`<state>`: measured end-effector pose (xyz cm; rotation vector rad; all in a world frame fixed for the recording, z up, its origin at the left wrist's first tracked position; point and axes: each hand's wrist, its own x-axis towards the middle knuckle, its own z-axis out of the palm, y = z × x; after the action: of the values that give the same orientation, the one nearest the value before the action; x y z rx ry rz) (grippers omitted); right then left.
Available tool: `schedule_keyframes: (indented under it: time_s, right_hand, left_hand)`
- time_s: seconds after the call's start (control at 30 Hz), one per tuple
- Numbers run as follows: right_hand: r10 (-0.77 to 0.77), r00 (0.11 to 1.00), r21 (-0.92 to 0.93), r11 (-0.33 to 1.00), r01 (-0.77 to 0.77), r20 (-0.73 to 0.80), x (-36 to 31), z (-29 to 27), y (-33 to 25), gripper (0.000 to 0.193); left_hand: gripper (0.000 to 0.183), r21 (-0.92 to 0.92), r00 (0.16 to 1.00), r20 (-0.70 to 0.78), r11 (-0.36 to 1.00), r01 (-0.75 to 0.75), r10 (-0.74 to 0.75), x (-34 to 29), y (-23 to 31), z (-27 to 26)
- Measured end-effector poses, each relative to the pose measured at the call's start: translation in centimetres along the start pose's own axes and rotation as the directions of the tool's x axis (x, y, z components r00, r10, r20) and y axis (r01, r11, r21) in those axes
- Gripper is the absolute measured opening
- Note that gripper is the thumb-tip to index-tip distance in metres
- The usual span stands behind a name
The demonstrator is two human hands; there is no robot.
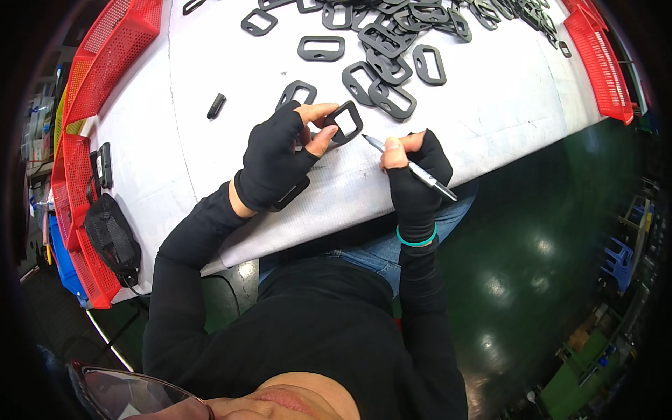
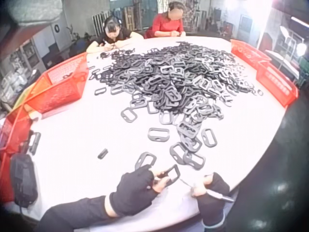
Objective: The person holds a black plastic buckle in one hand and uses a marker to draw a small line on its surface, repeating this with multiple individual buckles from a large pile on the table.
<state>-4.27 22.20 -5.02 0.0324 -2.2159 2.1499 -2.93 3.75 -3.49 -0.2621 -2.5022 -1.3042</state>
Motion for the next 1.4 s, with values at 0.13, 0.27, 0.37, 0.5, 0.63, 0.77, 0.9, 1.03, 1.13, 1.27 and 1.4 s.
schedule_keyframes:
  time_s: [0.13, 0.27, 0.37, 0.5, 0.63, 0.77, 0.9, 1.03, 1.13, 1.27, 1.4]
  right_hand:
    - [0.021, 0.999, 0.156, 0.988, -0.015, -0.035, 0.2, -0.6, -0.1, 0.014]
    - [-0.026, 0.996, 0.391, 0.918, 0.057, -0.085, 0.7, -1.0, 0.0, 0.017]
    - [0.030, 0.988, 0.374, 0.927, 0.030, -0.154, 1.2, -0.8, -0.6, 0.020]
    - [0.070, 0.995, 0.176, 0.983, -0.058, -0.067, 1.2, -0.6, -1.0, 0.023]
    - [0.053, 0.998, -0.069, 0.996, -0.052, 0.012, 1.1, -0.4, -0.2, 0.026]
    - [-0.004, 0.998, -0.155, 0.988, 0.014, 0.064, 1.3, -0.5, 0.0, 0.026]
    - [-0.005, 0.996, -0.202, 0.979, 0.022, 0.084, 1.4, -0.5, -0.1, 0.025]
    - [-0.021, 0.995, -0.222, 0.974, 0.041, 0.093, 1.3, -0.4, -0.2, 0.025]
    - [-0.067, 0.993, -0.236, 0.968, 0.087, 0.094, 1.4, -0.3, -0.2, 0.026]
    - [-0.043, 0.995, -0.220, 0.974, 0.061, 0.088, 1.4, -0.4, 0.0, 0.025]
    - [-0.022, 0.996, -0.238, 0.970, 0.042, 0.085, 1.3, -0.4, -0.1, 0.025]
  left_hand:
    - [0.032, -0.016, 0.999, 0.022, 0.999, -0.033, 0.033, 0.0, 0.3, 0.0]
    - [0.026, -0.073, 0.990, 0.102, 0.993, -0.090, 0.097, 0.2, -0.3, 0.0]
    - [0.027, -0.038, 0.950, 0.214, 0.974, -0.226, 0.228, 0.5, -0.5, -0.9]
    - [0.033, 0.030, 0.867, 0.359, 0.924, -0.380, 0.345, 1.1, -0.4, -2.1]
    - [0.032, 0.030, 0.822, 0.403, 0.892, -0.451, 0.402, 1.5, -0.4, -2.6]
    - [0.033, 0.019, 0.807, 0.414, 0.882, -0.470, 0.421, 1.6, -0.6, -2.6]
    - [0.034, 0.037, 0.808, 0.405, 0.875, -0.482, 0.428, 1.6, -0.7, -2.5]
    - [0.034, 0.039, 0.808, 0.402, 0.873, -0.485, 0.431, 1.6, -0.6, -2.5]
    - [0.035, 0.027, 0.808, 0.392, 0.872, -0.488, 0.440, 1.6, -0.5, -2.5]
    - [0.035, 0.022, 0.808, 0.391, 0.873, -0.487, 0.441, 1.6, -0.6, -2.5]
    - [0.035, 0.029, 0.810, 0.398, 0.876, -0.481, 0.431, 1.6, -0.6, -2.5]
